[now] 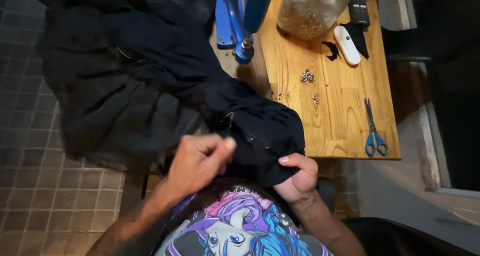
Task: Installing metal eyelets onto a black fabric garment using a manual hand press
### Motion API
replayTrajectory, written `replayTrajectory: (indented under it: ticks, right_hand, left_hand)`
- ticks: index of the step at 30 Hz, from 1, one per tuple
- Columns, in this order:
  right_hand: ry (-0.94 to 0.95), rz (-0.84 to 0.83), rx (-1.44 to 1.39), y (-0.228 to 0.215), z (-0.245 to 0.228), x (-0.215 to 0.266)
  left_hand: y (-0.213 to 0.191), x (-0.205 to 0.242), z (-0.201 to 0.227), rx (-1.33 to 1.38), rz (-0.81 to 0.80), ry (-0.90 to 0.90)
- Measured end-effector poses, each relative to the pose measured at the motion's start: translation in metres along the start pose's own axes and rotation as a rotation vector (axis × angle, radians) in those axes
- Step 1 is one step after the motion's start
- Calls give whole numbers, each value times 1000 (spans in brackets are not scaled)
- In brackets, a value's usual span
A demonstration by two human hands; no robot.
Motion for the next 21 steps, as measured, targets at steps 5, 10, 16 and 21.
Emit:
replayTrajectory:
  ticks: [5,10,16,21]
  right_hand:
    - [-111,-336,-59,-22,10,-16]
    - [-16,-432,-101,-21,18,-13]
    - [-143,-390,-51,-33,9,-10]
    - [-152,-200,-35,-66,23,-33]
  left_hand:
    - [32,23,-27,-14,-610,-414]
    - [72,35,-92,986,-373,-546]
    - [80,22,-69,1272,-32,-611]
    - [57,8,-44,1119,293,-373]
Point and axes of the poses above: each hand's wrist, its own x-axis away from the middle knuckle, its own y-axis out of the palm, z = x × y, the point moved 5 cm from there along -x, towards the middle knuckle, and after that the axes turned 10 degrees about x, right-handed, at the moved point
